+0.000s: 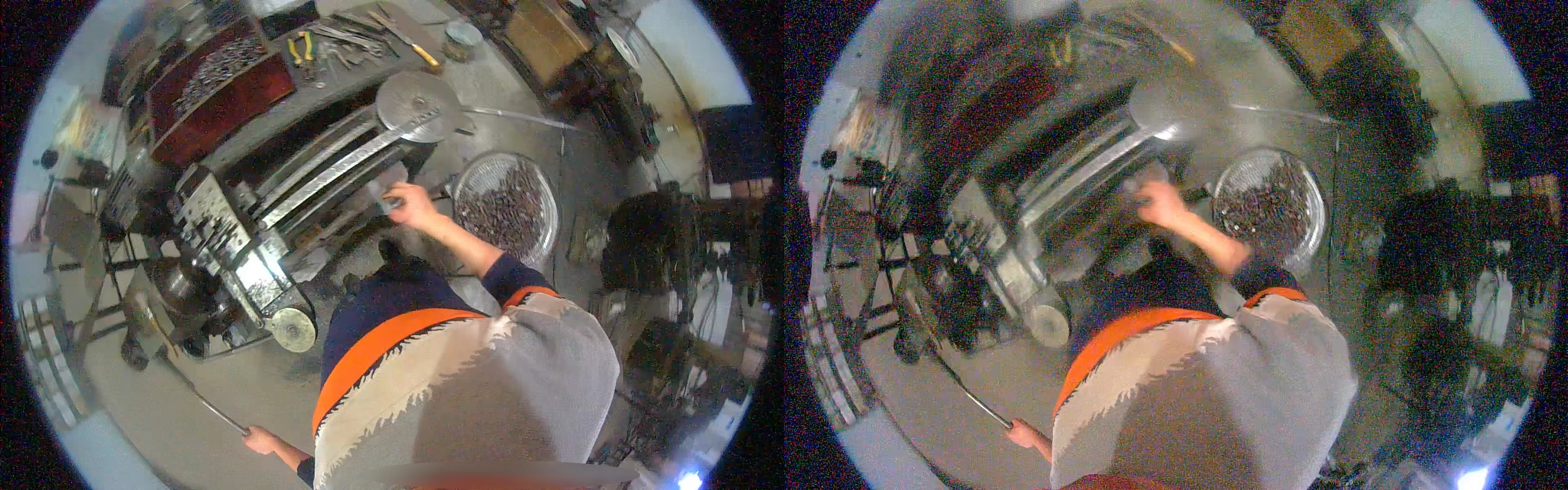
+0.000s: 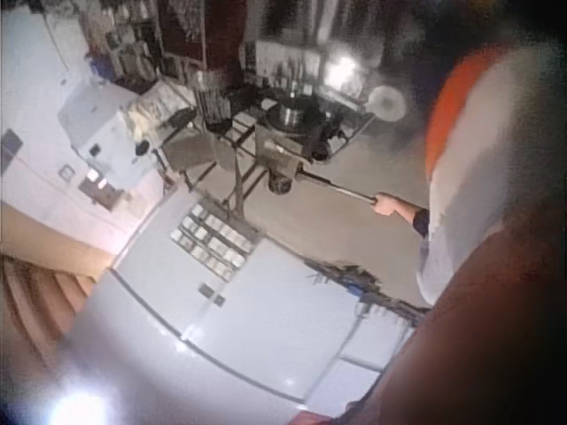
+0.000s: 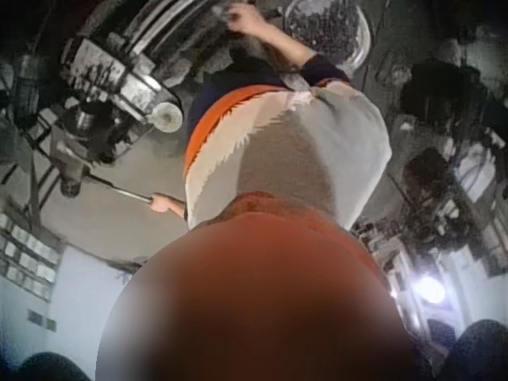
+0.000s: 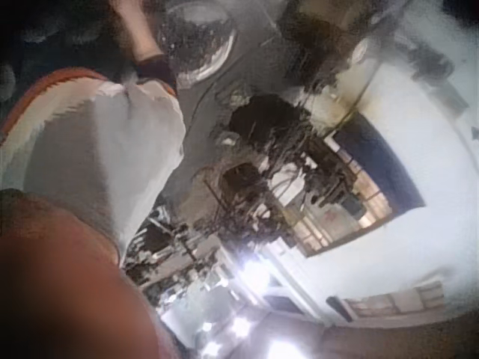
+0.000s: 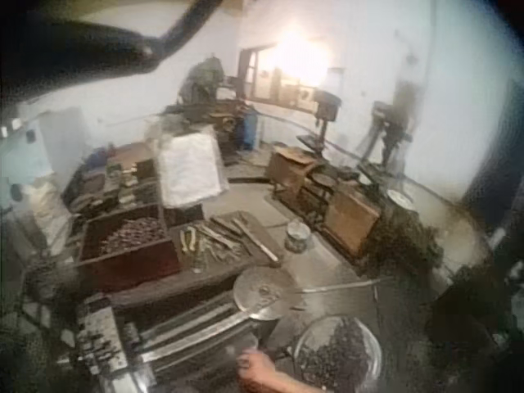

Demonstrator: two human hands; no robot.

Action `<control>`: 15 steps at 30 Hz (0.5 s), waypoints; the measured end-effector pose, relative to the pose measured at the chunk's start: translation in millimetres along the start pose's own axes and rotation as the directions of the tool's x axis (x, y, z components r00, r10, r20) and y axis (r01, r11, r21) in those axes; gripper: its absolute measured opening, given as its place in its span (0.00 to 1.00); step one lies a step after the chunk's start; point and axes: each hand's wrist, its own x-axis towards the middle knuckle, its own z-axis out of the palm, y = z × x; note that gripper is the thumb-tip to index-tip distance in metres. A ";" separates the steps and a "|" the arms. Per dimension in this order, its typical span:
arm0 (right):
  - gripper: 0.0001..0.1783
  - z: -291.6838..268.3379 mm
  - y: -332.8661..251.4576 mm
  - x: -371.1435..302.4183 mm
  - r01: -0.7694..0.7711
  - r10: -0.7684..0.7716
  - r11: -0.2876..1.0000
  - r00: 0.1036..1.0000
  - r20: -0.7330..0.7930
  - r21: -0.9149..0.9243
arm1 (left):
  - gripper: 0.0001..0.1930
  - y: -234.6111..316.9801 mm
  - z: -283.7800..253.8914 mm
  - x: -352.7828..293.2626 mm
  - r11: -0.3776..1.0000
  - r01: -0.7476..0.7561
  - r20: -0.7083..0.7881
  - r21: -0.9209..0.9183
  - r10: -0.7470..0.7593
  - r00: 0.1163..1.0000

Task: The person operates a metal lathe, repeatedly loading small cylindrical metal pieces into the chuck, adjusting controls, and removing finished pieces. The person places the finished pieces into a metal basket on the floor.

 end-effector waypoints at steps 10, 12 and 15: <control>0.16 -93.0 156.7 -107.4 -0.452 0.454 0.753 0.883 -0.120 -0.479 | 0.15 -15.0 11.2 17.0 0.979 0.043 0.203 -0.198 -0.002 0.979; 0.16 -86.8 164.6 -104.4 -0.462 0.505 0.738 0.862 -0.051 -0.492 | 0.15 -20.8 15.1 21.8 0.973 0.017 0.226 -0.230 0.037 0.973; 0.18 -81.1 152.4 -92.1 -0.427 0.505 0.729 0.863 0.000 -0.536 | 0.14 -29.3 20.4 29.9 0.964 0.007 0.240 -0.266 0.059 0.969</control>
